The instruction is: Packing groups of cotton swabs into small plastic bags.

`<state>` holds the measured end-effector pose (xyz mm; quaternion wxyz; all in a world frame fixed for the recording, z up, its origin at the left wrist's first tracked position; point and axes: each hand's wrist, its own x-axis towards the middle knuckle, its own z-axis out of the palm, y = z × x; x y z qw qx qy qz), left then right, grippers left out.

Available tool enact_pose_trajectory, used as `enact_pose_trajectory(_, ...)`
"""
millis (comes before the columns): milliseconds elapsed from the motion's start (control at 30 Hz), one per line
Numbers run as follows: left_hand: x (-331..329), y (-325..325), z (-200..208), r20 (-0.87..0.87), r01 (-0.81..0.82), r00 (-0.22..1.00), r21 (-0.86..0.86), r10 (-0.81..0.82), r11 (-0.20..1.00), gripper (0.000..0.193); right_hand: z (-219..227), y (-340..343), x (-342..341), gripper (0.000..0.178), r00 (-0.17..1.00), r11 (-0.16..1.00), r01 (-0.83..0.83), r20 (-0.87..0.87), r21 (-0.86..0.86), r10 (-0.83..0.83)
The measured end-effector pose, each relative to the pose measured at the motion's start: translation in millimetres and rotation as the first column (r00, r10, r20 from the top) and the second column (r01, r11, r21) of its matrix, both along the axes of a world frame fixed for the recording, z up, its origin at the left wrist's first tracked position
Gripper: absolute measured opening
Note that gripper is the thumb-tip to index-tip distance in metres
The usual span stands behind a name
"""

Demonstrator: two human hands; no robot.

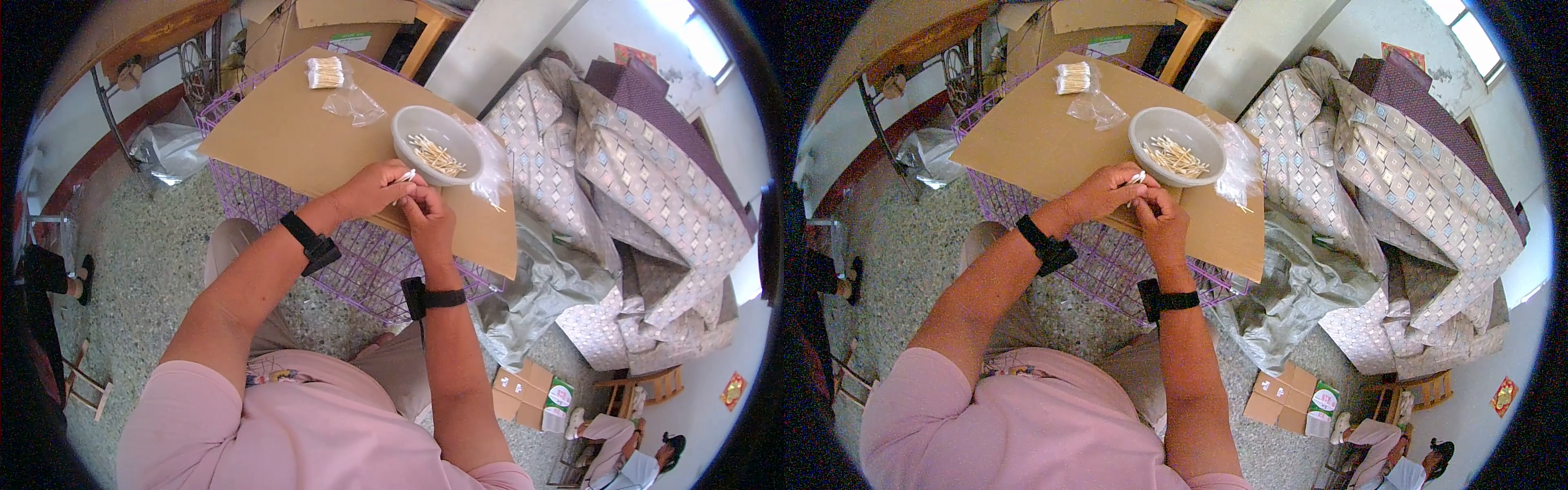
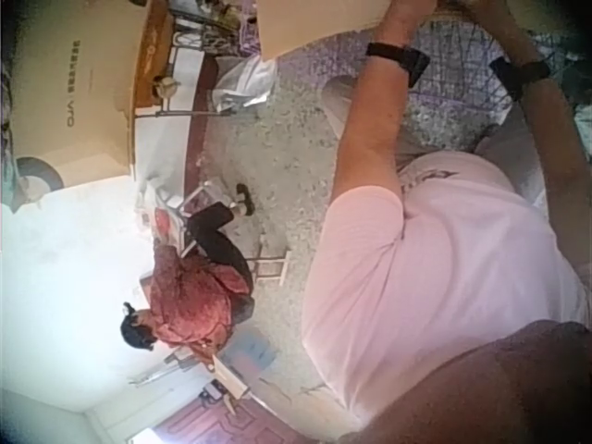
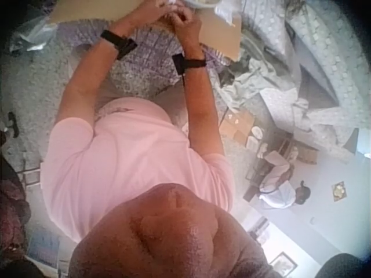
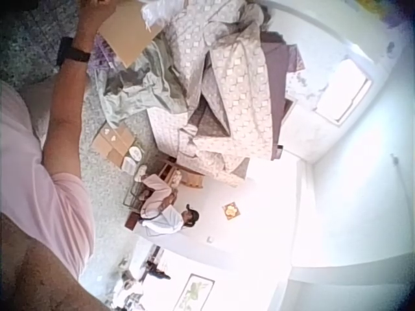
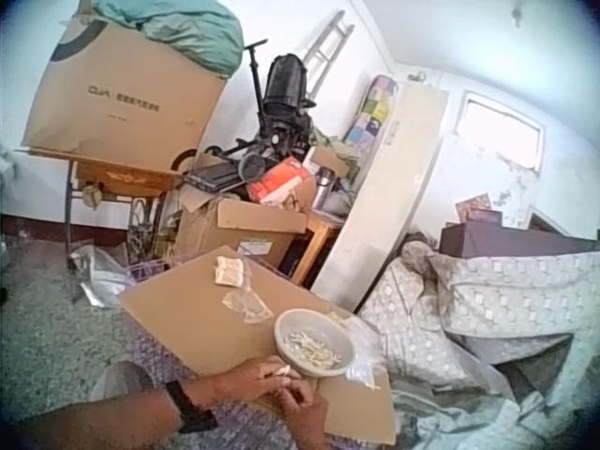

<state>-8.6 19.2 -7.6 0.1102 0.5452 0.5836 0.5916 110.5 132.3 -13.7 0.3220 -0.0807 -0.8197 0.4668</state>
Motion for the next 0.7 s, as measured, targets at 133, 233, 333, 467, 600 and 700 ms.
enact_pose_trajectory(133,1.0,1.8,-3.7,0.095,0.033,0.995,-0.005,-0.032,0.999,0.026,-3.6,2.2,0.7,0.009,1.000,1.000,-0.022,-0.012,0.006,0.023)
enact_pose_trajectory(233,3.4,1.3,-3.1,0.121,0.020,0.992,0.063,-0.028,0.998,0.026,-4.1,0.5,0.8,0.010,0.997,0.998,0.048,-0.068,0.034,-0.046)
enact_pose_trajectory(333,10.2,-6.7,13.1,0.124,-0.038,0.991,-0.061,0.045,0.997,0.026,-1.0,2.8,5.6,0.010,0.986,0.990,0.129,-0.100,-0.060,-0.135)
enact_pose_trajectory(467,1.7,-1.4,0.2,0.011,-0.085,0.996,0.066,0.085,0.994,0.025,2.0,0.8,3.7,0.021,0.974,0.992,0.126,-0.193,0.014,-0.121)
enact_pose_trajectory(600,4.0,-0.6,-1.7,0.014,-0.049,0.999,0.050,0.048,0.998,0.028,5.5,0.6,4.9,0.040,0.972,0.966,0.104,-0.230,0.238,-0.048)
enact_pose_trajectory(700,5.0,0.6,1.0,0.034,0.004,0.999,-0.091,-0.001,0.996,0.027,7.9,-0.6,7.0,0.046,0.976,0.962,0.068,-0.219,0.266,-0.009)
